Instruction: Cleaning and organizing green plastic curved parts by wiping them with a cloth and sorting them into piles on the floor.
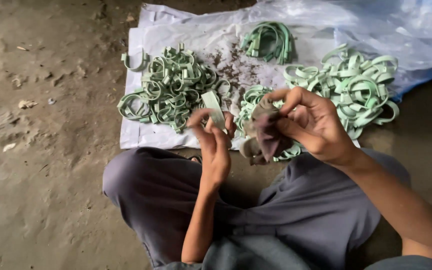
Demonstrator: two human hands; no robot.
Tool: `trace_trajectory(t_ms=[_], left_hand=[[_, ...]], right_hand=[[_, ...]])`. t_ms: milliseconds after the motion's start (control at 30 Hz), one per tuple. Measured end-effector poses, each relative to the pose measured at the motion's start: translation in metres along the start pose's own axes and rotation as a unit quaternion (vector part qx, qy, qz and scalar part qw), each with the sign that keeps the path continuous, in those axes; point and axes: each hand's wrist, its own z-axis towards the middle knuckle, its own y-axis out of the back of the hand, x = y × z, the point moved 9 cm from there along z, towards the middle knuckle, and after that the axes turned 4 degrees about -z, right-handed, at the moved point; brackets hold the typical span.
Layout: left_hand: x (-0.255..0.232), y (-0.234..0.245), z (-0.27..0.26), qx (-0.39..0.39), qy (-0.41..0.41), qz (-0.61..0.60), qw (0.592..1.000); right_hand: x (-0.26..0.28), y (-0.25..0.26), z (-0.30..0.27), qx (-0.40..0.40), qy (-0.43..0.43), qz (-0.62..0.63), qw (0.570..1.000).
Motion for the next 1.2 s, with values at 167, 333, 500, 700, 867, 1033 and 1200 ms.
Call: trace_trajectory(t_ms=[167, 333, 500, 700, 867, 1033, 1200], left_hand=[[0.011, -0.001, -0.006, 0.037, -0.065, 0.218, 0.973], [-0.011, 0.008, -0.004, -0.028, -0.131, 0.264, 0.955], [-0.024, 0.016, -0.006, -0.087, -0.172, 0.315, 0.929], [-0.04, 0.019, -0.003, -0.088, -0.176, 0.248, 0.949], [-0.048, 0.023, -0.006, -0.086, -0.176, 0.202, 0.96], [-0.043, 0.021, -0.017, -0.042, -0.195, 0.182, 0.963], [-0.046, -0.002, -0.021, 0.055, -0.138, 0.239, 0.96]], right_hand=[[-0.01, -0.011, 0.006, -0.048, 0.01, 0.049, 0.998], [0.04, -0.016, 0.013, -0.103, 0.077, -0.189, 0.973], [0.045, -0.02, 0.008, -0.124, 0.125, -0.335, 0.925], [0.033, -0.017, 0.022, -0.076, -0.009, -0.128, 0.989], [0.036, -0.039, 0.022, 0.044, 0.037, -0.105, 0.993], [0.046, -0.024, 0.009, -0.078, 0.205, -0.248, 0.944], [0.078, -0.002, -0.005, -0.146, 0.334, -0.224, 0.904]])
